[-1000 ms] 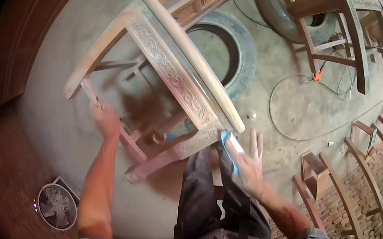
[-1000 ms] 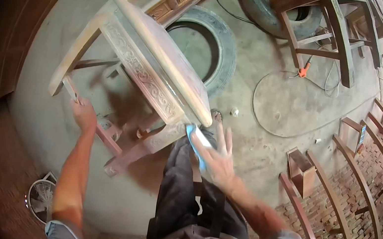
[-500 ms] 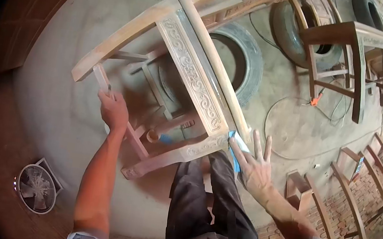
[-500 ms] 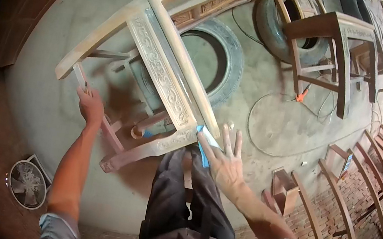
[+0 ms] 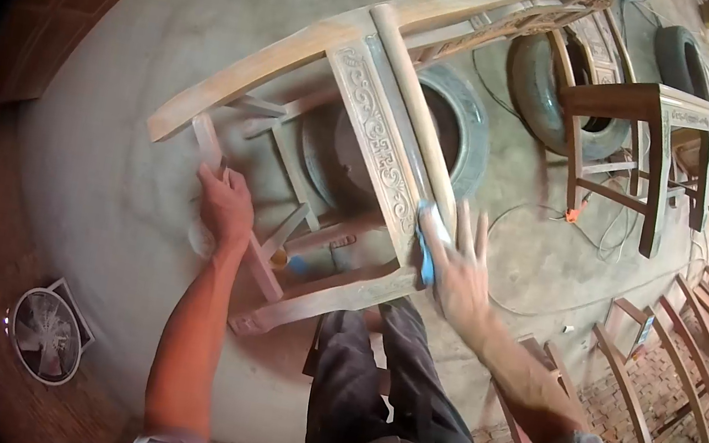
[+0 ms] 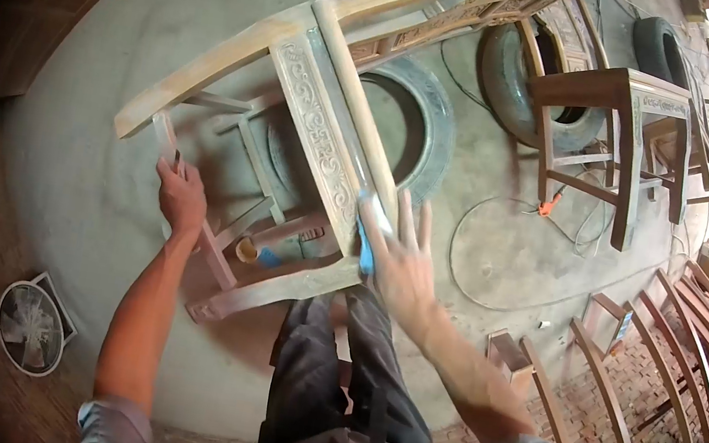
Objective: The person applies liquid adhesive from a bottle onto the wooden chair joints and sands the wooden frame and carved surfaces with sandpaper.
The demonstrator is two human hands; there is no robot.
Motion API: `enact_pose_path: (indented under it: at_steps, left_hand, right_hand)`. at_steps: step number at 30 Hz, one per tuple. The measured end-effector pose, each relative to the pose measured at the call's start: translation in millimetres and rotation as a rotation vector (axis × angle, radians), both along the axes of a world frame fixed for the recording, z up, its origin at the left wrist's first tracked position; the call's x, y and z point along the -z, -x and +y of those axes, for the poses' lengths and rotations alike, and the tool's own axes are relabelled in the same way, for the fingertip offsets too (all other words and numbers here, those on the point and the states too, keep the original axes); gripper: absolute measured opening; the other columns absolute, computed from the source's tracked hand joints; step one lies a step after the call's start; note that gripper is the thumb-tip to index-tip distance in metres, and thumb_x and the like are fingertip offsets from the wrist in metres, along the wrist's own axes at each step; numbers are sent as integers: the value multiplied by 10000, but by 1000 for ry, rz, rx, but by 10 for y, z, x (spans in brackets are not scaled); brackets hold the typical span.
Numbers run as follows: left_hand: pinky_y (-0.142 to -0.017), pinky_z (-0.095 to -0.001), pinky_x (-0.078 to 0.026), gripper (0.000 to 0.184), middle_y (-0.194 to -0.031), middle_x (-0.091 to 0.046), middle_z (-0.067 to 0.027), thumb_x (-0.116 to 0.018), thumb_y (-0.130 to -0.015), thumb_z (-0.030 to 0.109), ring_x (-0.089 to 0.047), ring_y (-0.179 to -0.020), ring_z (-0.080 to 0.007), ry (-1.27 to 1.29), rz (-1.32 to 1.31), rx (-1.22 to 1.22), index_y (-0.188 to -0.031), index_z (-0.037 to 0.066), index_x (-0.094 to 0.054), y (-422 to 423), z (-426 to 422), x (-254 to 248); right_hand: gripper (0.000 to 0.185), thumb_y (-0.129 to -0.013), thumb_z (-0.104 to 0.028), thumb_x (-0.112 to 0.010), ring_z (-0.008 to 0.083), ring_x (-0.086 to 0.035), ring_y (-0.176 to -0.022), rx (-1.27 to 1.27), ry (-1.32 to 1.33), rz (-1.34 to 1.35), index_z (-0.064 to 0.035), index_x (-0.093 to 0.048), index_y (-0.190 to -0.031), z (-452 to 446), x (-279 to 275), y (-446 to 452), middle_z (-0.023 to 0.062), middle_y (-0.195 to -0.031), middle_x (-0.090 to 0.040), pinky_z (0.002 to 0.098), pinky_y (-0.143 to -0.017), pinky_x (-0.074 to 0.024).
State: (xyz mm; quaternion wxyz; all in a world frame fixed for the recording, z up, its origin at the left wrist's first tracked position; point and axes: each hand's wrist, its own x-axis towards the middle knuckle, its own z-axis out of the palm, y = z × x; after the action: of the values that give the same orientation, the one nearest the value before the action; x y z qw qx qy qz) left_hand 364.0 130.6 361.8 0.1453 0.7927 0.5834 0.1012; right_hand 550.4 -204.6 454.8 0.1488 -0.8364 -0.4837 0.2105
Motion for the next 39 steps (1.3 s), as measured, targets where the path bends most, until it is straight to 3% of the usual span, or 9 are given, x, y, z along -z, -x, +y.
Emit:
enact_pose_path:
  at_steps: [3,9,15,19,24,29,32,36,39]
  left_hand:
    - [-879,-580,-551,502,-1150,-702,-334,-586,-1033,242,-679,-1043,-535,3,9,9,-1406,-72,-468,19,32,23]
    - [-891,-577,-554,527,-1149,-704,-325,-577,-1035,251,-684,-1028,-526,-58,7,11,-1435,-73,-464,64,24,129]
    - [-899,-572,-553,547,-1189,-700,-322,-568,-1040,259,-687,-1054,-513,31,-2,-14,-1469,-56,-444,8,-19,2]
    - [-894,-572,-552,546,-1203,-700,-314,-559,-1046,252,-686,-1060,-512,71,-21,-32,-1483,-47,-422,-40,-17,-41]
    - [-894,-580,-546,539,-1216,-695,-307,-553,-1054,256,-678,-1084,-508,135,12,-29,-1479,-46,-418,-30,-17,-113]
    - [-900,-579,-543,536,-1204,-690,-303,-561,-1052,254,-672,-1093,-506,21,-15,13,-1461,-64,-424,72,15,106]
    - [-908,-578,-540,530,-1204,-687,-305,-565,-1049,248,-667,-1094,-514,31,3,-2,-1456,-65,-434,-12,-5,-16]
    - [-909,-574,-541,529,-1207,-685,-308,-570,-1045,243,-663,-1095,-519,56,-38,-6,-1455,-66,-440,0,-1,-29]
    - [-898,-570,-544,531,-1202,-685,-308,-568,-1044,243,-668,-1079,-519,12,-35,32,-1457,-65,-437,65,16,61]
  right_hand:
    - [882,-852,-122,-709,539,-294,-1545,48,-158,39,-57,-345,-1652,473,20,-251,184,-1302,-700,718,-1274,-129]
    - [852,-852,-89,-683,568,-267,-1545,37,-10,2,-90,-369,-1644,-528,-10,287,190,-1305,-706,706,-1276,-132]
    - [848,-884,-95,-677,570,-262,-1557,77,-94,137,-134,-355,-1667,321,11,-202,170,-1347,-712,736,-1263,-115]
    - [855,-860,-75,-652,605,-297,-1514,47,-4,78,-119,-356,-1661,-514,-49,282,182,-1302,-720,707,-1275,-137]
    - [814,-868,-82,-646,579,-331,-1501,77,-199,40,-80,-375,-1636,561,86,-313,175,-1323,-713,705,-1272,-157]
    - [792,-894,-101,-652,552,-293,-1538,86,-68,57,-86,-374,-1635,-403,44,265,180,-1372,-692,723,-1267,-153]
    - [799,-899,-106,-655,550,-275,-1548,50,-34,-26,-88,-361,-1641,-296,94,201,176,-1406,-675,732,-1260,-156]
    - [832,-900,-107,-659,563,-295,-1533,86,-253,-25,-87,-325,-1661,761,140,-363,180,-1313,-711,723,-1260,-158]
    - [822,-924,-119,-654,561,-281,-1543,56,-101,67,-100,-312,-1672,131,-54,-74,175,-1327,-710,710,-1267,-157]
